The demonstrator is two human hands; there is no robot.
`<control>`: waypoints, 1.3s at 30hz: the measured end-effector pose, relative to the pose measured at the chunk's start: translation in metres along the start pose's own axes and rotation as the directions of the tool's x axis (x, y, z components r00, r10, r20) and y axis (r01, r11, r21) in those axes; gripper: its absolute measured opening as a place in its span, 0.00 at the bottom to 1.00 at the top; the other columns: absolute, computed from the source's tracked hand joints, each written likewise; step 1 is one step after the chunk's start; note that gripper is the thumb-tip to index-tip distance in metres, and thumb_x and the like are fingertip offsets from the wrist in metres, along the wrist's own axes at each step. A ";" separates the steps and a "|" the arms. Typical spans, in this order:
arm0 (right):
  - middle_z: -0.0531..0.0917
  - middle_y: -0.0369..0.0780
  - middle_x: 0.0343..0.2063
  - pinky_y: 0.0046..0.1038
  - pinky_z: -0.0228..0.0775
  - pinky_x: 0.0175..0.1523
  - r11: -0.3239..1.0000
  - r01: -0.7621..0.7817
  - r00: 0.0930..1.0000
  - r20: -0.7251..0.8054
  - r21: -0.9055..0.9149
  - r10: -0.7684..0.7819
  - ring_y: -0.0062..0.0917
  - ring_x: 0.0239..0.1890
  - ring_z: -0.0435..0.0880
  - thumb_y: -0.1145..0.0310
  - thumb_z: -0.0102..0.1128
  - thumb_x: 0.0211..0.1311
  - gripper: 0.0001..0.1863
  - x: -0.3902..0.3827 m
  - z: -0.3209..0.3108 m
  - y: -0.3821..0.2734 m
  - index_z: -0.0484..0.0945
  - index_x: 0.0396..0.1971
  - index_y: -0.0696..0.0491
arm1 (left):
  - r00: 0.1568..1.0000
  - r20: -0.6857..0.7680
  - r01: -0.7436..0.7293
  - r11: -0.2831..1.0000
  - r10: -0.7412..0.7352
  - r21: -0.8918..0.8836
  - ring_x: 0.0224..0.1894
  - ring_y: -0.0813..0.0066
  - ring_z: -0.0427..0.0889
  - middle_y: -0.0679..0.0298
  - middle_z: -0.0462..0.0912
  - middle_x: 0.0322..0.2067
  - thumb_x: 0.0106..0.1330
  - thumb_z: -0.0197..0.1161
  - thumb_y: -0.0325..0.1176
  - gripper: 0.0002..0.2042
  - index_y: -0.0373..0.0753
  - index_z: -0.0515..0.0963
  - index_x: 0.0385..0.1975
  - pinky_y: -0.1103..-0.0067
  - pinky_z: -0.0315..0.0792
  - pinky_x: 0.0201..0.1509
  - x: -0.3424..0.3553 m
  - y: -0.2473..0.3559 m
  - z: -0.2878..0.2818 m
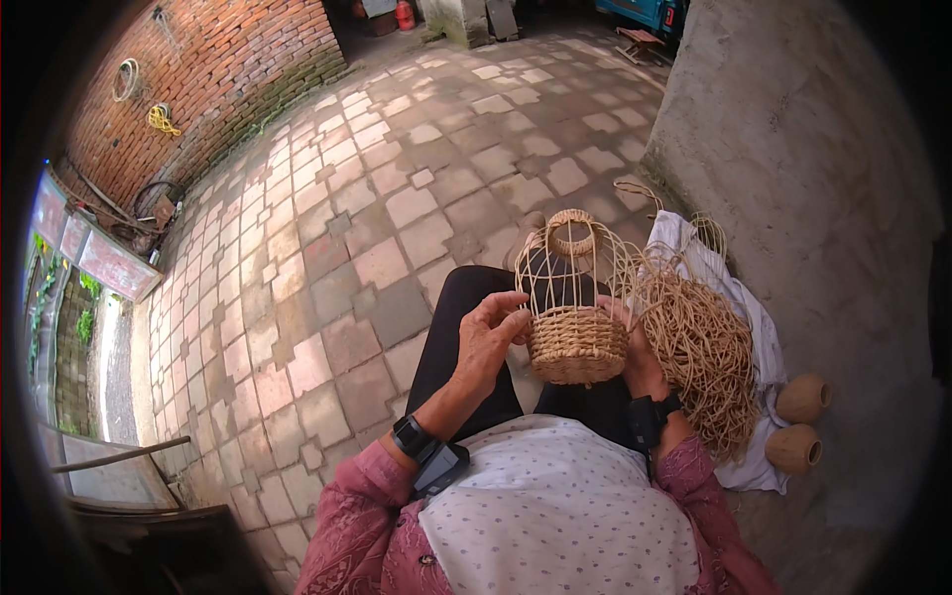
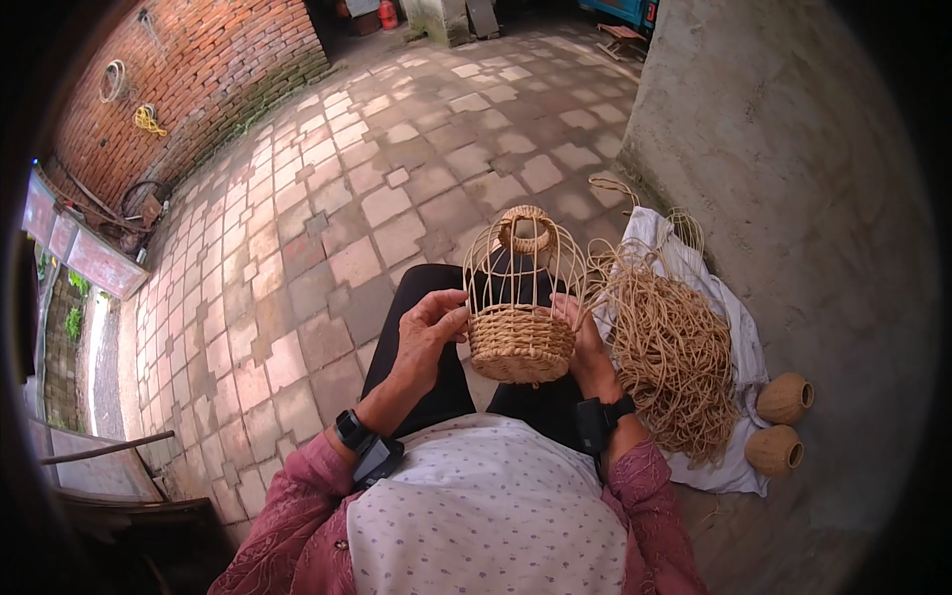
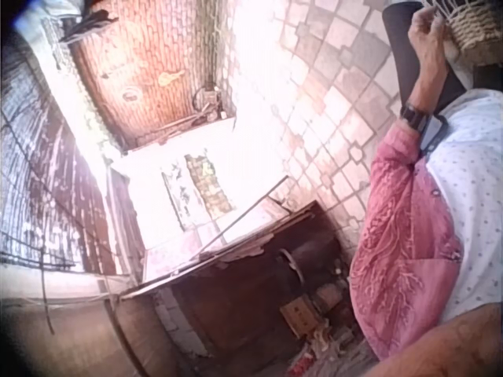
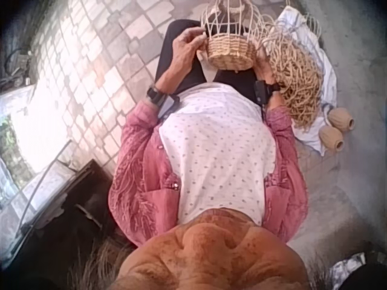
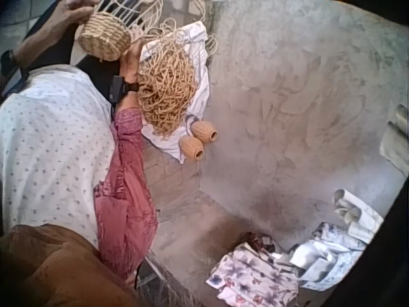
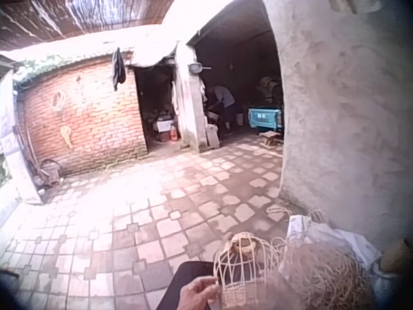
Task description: Hand-weaving a small wicker or bamboo basket in an outdoor courtyard.
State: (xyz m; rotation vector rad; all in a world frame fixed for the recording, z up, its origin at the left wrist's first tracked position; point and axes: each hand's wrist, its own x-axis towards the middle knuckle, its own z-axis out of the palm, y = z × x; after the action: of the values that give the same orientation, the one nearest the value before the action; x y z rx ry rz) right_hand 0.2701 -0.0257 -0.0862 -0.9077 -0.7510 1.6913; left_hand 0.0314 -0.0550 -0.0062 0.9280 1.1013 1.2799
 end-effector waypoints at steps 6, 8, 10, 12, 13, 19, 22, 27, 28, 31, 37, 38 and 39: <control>0.78 0.45 0.51 0.27 0.69 0.58 0.996 0.020 1.000 0.017 -0.091 -0.019 0.26 0.52 0.78 0.58 0.43 0.73 0.23 -0.010 0.012 -0.013 0.67 0.57 0.61 | 0.984 0.135 0.065 0.944 -0.115 0.325 0.22 0.87 0.70 0.74 0.74 0.23 0.67 0.63 0.39 0.11 0.38 0.77 0.31 0.87 0.66 0.25 -0.003 0.005 -0.025; 0.78 0.46 0.48 0.27 0.72 0.55 0.995 0.027 0.999 0.040 -0.093 -0.024 0.28 0.49 0.79 0.58 0.44 0.72 0.23 -0.008 0.011 -0.011 0.66 0.57 0.60 | 0.975 0.167 0.091 0.946 -0.148 0.311 0.21 0.87 0.69 0.74 0.74 0.22 0.67 0.63 0.40 0.12 0.38 0.76 0.30 0.87 0.66 0.24 -0.002 0.005 -0.030; 0.79 0.48 0.45 0.27 0.74 0.51 0.995 0.037 0.998 0.061 -0.096 -0.031 0.29 0.46 0.80 0.59 0.46 0.71 0.22 -0.003 0.006 -0.007 0.65 0.56 0.59 | 0.952 0.253 0.080 0.941 -0.169 0.329 0.21 0.87 0.69 0.73 0.73 0.22 0.67 0.61 0.42 0.12 0.38 0.77 0.32 0.87 0.66 0.24 0.001 0.001 -0.035; 0.79 0.45 0.39 0.27 0.77 0.38 0.996 0.011 0.999 -0.054 0.087 -0.006 0.26 0.34 0.81 0.59 0.50 0.69 0.17 0.009 0.004 -0.006 0.68 0.49 0.55 | 0.960 0.196 0.096 0.896 -0.198 0.434 0.21 0.86 0.70 0.72 0.73 0.21 0.66 0.62 0.41 0.11 0.38 0.77 0.33 0.85 0.66 0.24 0.005 0.004 -0.041; 0.79 0.45 0.39 0.27 0.77 0.38 0.996 0.014 0.998 -0.057 0.087 -0.009 0.26 0.34 0.81 0.59 0.50 0.69 0.17 0.015 0.001 -0.009 0.68 0.49 0.55 | 0.967 0.133 0.115 0.839 -0.217 0.532 0.21 0.85 0.70 0.71 0.73 0.21 0.65 0.63 0.39 0.10 0.39 0.78 0.35 0.84 0.67 0.25 0.007 0.005 -0.044; 0.77 0.36 0.25 0.19 0.60 0.18 0.850 0.036 0.961 -0.215 -0.525 -0.173 0.15 0.16 0.70 0.61 0.66 0.53 0.20 0.031 0.047 -0.018 0.69 0.40 0.53 | 0.951 0.154 -0.283 0.547 0.270 0.788 0.29 0.84 0.73 0.69 0.75 0.26 0.62 0.64 0.31 0.12 0.40 0.78 0.45 0.82 0.70 0.32 0.003 0.009 -0.054; 0.77 0.36 0.22 0.23 0.67 0.25 0.782 0.070 0.945 -0.210 -0.619 -0.251 0.18 0.21 0.74 0.60 0.68 0.49 0.24 0.033 0.053 -0.002 0.71 0.41 0.56 | 0.970 0.244 -0.099 0.933 0.012 0.345 0.31 0.86 0.74 0.71 0.77 0.30 0.65 0.62 0.30 0.12 0.38 0.77 0.47 0.84 0.71 0.33 -0.008 0.006 -0.037; 0.79 0.38 0.23 0.27 0.71 0.34 0.646 0.014 0.954 -0.184 -0.763 -0.238 0.22 0.26 0.78 0.57 0.69 0.47 0.26 0.022 0.070 -0.005 0.72 0.40 0.58 | 0.985 0.169 0.028 0.994 -0.046 0.104 0.31 0.86 0.75 0.70 0.78 0.31 0.68 0.60 0.32 0.11 0.34 0.78 0.45 0.85 0.72 0.34 -0.003 -0.004 -0.034; 0.79 0.39 0.24 0.27 0.71 0.34 0.658 0.016 0.953 -0.188 -0.752 -0.238 0.22 0.26 0.78 0.56 0.69 0.46 0.26 0.022 0.069 -0.002 0.72 0.40 0.57 | 0.987 0.162 -0.008 0.980 -0.024 0.198 0.31 0.84 0.76 0.68 0.79 0.31 0.67 0.61 0.31 0.09 0.36 0.79 0.44 0.84 0.72 0.34 0.000 -0.010 -0.035; 0.79 0.39 0.24 0.27 0.71 0.34 0.679 0.013 0.950 -0.202 -0.734 -0.236 0.21 0.26 0.78 0.56 0.69 0.46 0.26 0.022 0.066 0.001 0.72 0.40 0.57 | 0.969 0.193 -0.235 0.802 0.152 0.548 0.29 0.77 0.78 0.65 0.80 0.30 0.64 0.62 0.31 0.08 0.40 0.81 0.41 0.81 0.73 0.34 0.009 -0.009 -0.031; 0.78 0.38 0.23 0.26 0.71 0.33 0.670 0.031 0.953 -0.180 -0.742 -0.244 0.20 0.25 0.76 0.58 0.69 0.47 0.24 0.018 0.071 0.000 0.71 0.38 0.58 | 0.913 0.279 -0.376 0.348 0.297 0.859 0.24 0.64 0.79 0.59 0.80 0.26 0.58 0.62 0.31 0.10 0.46 0.82 0.39 0.74 0.74 0.33 0.012 -0.008 -0.011; 0.78 0.38 0.23 0.26 0.71 0.33 0.672 0.030 0.952 -0.184 -0.740 -0.245 0.20 0.25 0.76 0.58 0.69 0.47 0.24 0.017 0.070 -0.001 0.71 0.38 0.58 | 0.935 0.261 -0.330 0.319 0.239 0.889 0.24 0.64 0.80 0.59 0.81 0.25 0.58 0.61 0.31 0.11 0.46 0.82 0.41 0.73 0.74 0.32 0.014 -0.005 -0.006; 0.78 0.37 0.23 0.26 0.71 0.33 0.674 0.038 0.951 -0.181 -0.738 -0.251 0.20 0.25 0.75 0.58 0.69 0.47 0.24 0.017 0.068 -0.001 0.72 0.38 0.58 | 0.934 0.265 -0.333 0.316 0.238 0.888 0.24 0.64 0.80 0.59 0.81 0.25 0.58 0.61 0.31 0.11 0.46 0.82 0.41 0.73 0.74 0.32 0.013 0.000 -0.005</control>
State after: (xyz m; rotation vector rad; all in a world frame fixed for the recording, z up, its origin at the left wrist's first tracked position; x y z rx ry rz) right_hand 0.2092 -0.0128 -0.0534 -1.5461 -1.3122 1.0585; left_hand 0.0264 -0.0424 -0.0089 2.1200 1.6812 0.7514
